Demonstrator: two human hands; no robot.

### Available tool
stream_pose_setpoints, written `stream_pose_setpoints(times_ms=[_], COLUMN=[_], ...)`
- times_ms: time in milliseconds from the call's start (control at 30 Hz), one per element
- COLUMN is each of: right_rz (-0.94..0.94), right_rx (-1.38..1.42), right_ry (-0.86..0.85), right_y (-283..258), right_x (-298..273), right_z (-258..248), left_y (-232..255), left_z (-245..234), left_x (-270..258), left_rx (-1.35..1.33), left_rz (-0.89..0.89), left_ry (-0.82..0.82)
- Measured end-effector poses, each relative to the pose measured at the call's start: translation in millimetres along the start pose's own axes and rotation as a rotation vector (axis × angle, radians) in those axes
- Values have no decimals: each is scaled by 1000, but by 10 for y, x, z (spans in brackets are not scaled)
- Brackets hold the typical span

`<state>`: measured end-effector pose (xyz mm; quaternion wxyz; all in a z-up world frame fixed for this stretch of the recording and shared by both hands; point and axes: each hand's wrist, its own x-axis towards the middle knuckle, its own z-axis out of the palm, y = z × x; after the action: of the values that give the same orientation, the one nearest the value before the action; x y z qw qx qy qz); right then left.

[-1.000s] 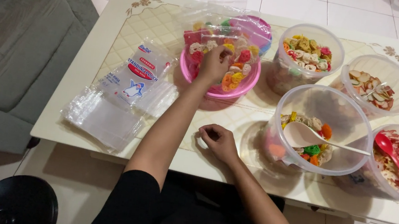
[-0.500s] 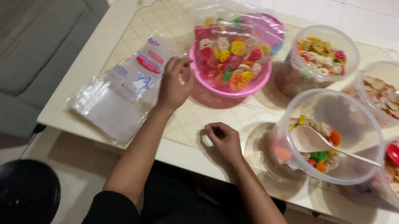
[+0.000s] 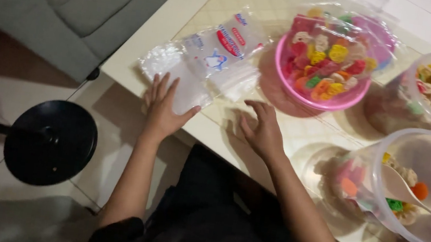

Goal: Manually filling small plastic bags with colorful snack items using hands and a spoon.

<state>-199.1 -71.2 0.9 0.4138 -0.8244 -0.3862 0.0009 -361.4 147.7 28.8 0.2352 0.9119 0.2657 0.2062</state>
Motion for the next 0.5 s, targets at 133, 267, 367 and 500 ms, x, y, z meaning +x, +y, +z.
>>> stream_pose_setpoints(times_ms=[133, 267, 367, 500], right_rz=[-347, -313, -234, -181], right_rx=[-197, -365, -452, -505], right_ry=[-45, -166, -277, -349], right_y=[-224, -96, 99, 83], right_x=[450, 672, 769, 829], right_z=[175, 336, 436, 395], left_y=[3, -55, -117, -165], left_z=[-24, -45, -51, -13], left_x=[-5, 27, 45, 63], left_rx=[-47, -16, 36, 34], left_rz=[-51, -67, -77, -9], left_ry=[-86, -148, -155, -70])
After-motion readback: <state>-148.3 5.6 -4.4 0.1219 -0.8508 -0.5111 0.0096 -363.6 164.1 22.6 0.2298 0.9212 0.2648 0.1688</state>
